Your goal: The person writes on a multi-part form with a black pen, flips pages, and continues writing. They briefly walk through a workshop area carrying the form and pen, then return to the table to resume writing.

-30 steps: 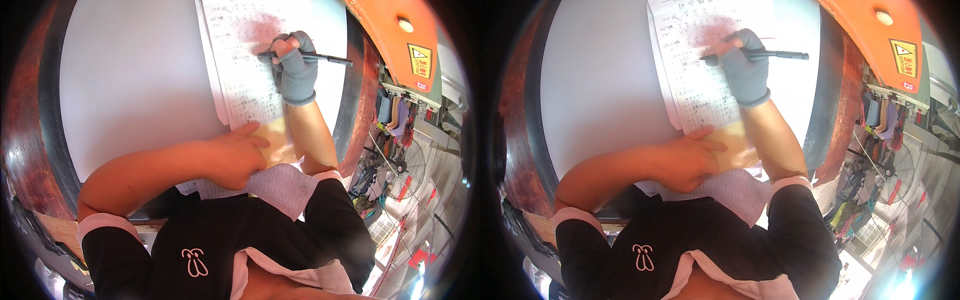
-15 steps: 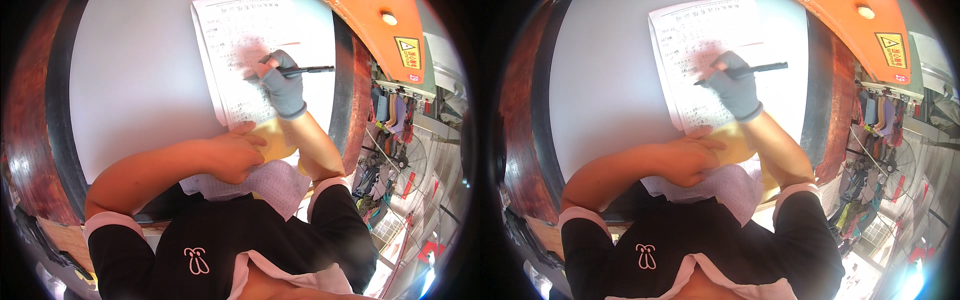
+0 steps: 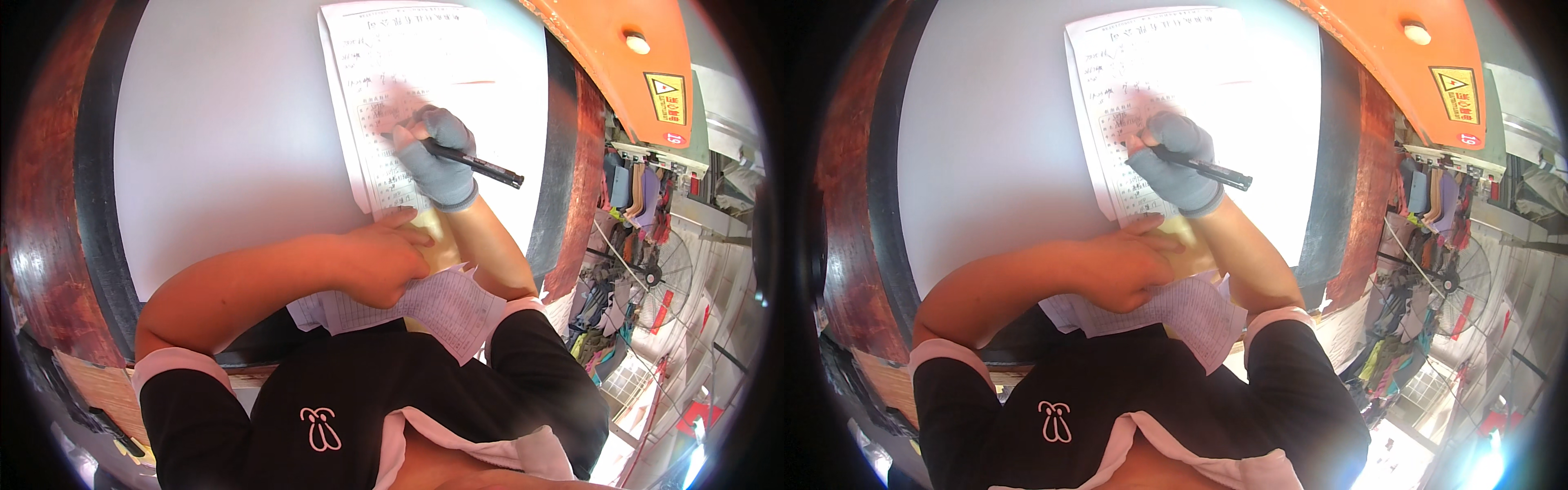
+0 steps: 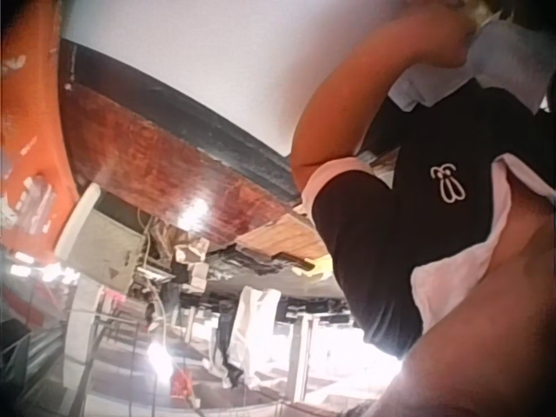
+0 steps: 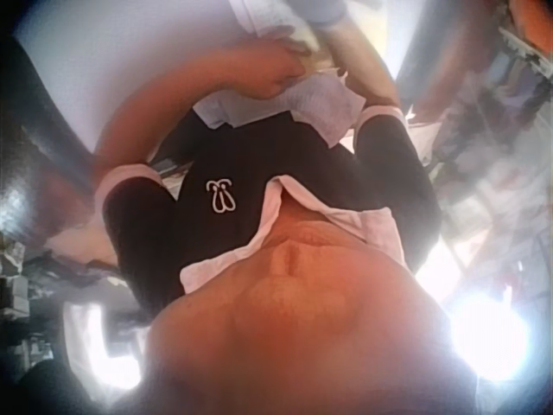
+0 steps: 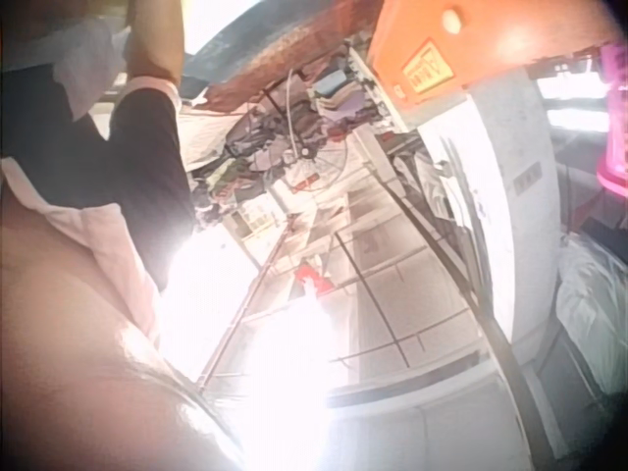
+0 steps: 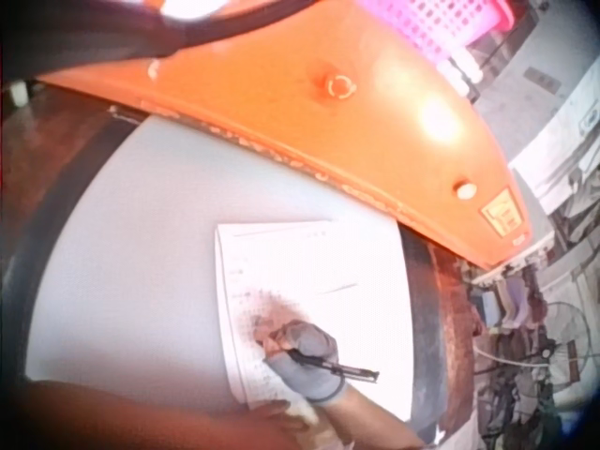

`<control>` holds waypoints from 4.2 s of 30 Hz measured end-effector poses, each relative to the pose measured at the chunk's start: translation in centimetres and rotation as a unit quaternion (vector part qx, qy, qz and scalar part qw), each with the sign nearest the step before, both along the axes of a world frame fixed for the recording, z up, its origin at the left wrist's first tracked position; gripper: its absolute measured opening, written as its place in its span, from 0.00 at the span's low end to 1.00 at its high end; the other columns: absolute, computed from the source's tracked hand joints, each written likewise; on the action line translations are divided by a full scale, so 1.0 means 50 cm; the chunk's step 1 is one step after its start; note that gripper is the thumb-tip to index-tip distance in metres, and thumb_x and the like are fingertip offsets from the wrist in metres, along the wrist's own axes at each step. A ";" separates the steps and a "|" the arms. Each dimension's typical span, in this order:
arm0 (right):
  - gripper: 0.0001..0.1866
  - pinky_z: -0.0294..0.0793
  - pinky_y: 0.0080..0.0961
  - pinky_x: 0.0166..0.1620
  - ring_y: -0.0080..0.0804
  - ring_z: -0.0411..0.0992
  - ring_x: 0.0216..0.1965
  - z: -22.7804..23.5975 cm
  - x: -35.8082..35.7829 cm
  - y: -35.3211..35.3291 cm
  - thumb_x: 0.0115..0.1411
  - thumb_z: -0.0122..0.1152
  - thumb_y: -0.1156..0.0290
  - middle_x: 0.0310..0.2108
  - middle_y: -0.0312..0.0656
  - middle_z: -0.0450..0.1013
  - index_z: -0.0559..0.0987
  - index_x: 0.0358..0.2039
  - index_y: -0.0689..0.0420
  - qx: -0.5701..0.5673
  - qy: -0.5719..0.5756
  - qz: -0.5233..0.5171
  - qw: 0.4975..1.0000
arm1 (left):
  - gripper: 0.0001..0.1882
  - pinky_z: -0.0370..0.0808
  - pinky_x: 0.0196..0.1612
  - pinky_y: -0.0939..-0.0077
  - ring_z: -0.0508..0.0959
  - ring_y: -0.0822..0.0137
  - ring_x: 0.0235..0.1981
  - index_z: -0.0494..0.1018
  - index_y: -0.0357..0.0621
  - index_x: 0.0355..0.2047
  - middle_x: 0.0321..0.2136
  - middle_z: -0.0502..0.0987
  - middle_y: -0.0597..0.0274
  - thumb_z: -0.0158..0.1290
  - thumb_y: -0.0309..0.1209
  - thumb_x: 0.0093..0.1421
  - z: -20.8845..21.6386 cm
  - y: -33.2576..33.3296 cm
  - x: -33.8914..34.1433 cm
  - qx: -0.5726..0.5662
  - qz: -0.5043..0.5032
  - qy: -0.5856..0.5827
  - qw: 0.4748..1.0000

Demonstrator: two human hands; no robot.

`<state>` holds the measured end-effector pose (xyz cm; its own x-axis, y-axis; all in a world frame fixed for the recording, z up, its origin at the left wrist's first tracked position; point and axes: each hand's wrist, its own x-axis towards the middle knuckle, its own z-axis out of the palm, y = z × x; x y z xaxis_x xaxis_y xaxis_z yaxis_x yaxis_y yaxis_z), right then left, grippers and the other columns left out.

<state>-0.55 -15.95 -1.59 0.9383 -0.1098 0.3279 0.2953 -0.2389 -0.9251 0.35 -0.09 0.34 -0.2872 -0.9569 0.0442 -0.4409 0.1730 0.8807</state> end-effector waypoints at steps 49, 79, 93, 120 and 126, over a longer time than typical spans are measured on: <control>0.11 0.74 0.28 0.43 0.25 0.70 0.29 0.010 -0.005 0.010 0.48 0.57 0.87 0.21 0.35 0.65 0.66 0.18 0.59 0.039 0.012 -0.037 0.998 | 0.08 0.39 0.65 0.48 0.61 0.56 0.59 0.72 0.40 0.29 0.40 0.74 0.50 0.47 0.25 0.48 -0.004 0.003 -0.004 -0.012 0.009 0.026 1.000; 0.05 0.72 0.21 0.35 0.22 0.66 0.24 -0.009 0.000 -0.001 0.47 0.57 0.85 0.21 0.34 0.65 0.71 0.24 0.63 -0.011 -0.013 -0.014 1.000 | 0.10 0.41 0.64 0.48 0.61 0.56 0.59 0.72 0.40 0.33 0.41 0.73 0.50 0.46 0.25 0.49 -0.007 0.003 -0.004 -0.016 0.006 0.011 1.000; 0.05 0.76 0.26 0.39 0.30 0.74 0.38 -0.005 -0.003 -0.003 0.46 0.54 0.87 0.30 0.44 0.72 0.71 0.25 0.65 -0.022 -0.008 -0.004 1.000 | 0.12 0.39 0.66 0.53 0.61 0.57 0.59 0.75 0.40 0.32 0.41 0.74 0.48 0.45 0.25 0.47 -0.008 0.003 -0.008 -0.005 0.014 0.020 1.000; 0.13 0.59 0.13 0.21 0.14 0.56 0.20 0.002 -0.009 -0.003 0.51 0.51 0.89 0.23 0.34 0.62 0.64 0.23 0.55 -0.009 -0.024 -0.036 0.999 | 0.10 0.40 0.65 0.48 0.62 0.56 0.59 0.73 0.40 0.31 0.39 0.74 0.52 0.45 0.24 0.48 -0.006 0.003 -0.003 -0.010 0.005 0.013 1.000; 0.12 0.64 0.17 0.26 0.18 0.61 0.24 0.005 -0.010 0.000 0.49 0.54 0.88 0.22 0.35 0.64 0.65 0.23 0.56 -0.003 -0.003 -0.006 1.000 | 0.11 0.41 0.65 0.48 0.62 0.56 0.59 0.74 0.40 0.32 0.39 0.74 0.52 0.46 0.24 0.49 -0.008 0.003 -0.005 -0.011 0.005 0.012 1.000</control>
<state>-1.07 -15.96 -1.35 0.9346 -0.1197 0.3350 0.2986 -0.2480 -0.9216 0.10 0.08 -0.08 -0.2764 -0.9583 0.0729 -0.4209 0.1889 0.8872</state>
